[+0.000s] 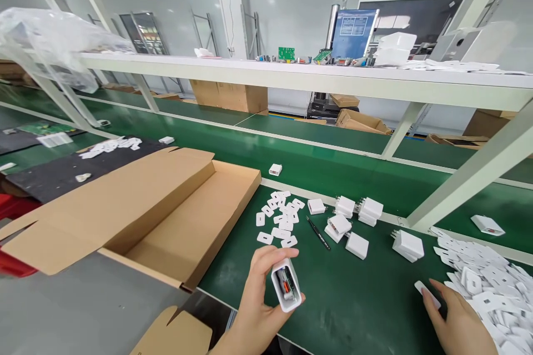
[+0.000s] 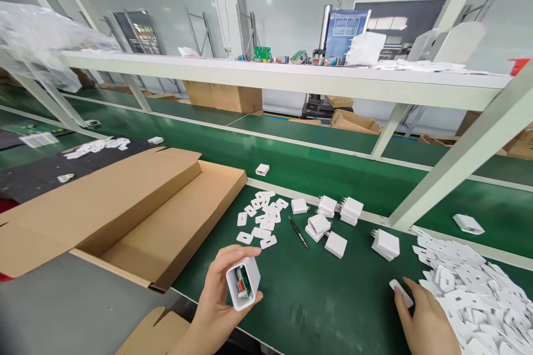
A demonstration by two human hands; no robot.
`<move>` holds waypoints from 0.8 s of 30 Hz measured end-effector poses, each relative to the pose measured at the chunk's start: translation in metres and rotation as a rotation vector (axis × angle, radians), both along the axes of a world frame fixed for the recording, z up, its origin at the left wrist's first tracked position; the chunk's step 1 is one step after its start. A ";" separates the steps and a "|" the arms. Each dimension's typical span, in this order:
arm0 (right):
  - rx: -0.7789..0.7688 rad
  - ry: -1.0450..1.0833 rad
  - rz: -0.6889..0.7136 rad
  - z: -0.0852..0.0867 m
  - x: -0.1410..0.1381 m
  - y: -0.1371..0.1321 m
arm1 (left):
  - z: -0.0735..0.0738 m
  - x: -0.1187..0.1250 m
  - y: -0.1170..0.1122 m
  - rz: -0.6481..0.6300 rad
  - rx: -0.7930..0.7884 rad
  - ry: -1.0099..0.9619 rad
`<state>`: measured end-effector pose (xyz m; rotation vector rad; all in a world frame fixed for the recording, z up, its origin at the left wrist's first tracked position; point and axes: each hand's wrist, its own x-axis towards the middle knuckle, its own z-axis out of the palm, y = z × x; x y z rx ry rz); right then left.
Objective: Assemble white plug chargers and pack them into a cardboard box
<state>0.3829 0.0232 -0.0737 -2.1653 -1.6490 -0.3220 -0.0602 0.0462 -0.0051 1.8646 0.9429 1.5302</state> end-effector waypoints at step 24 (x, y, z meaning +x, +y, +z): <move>0.010 0.599 0.211 0.057 -0.112 -0.006 | -0.018 0.022 -0.014 -0.124 -0.221 0.139</move>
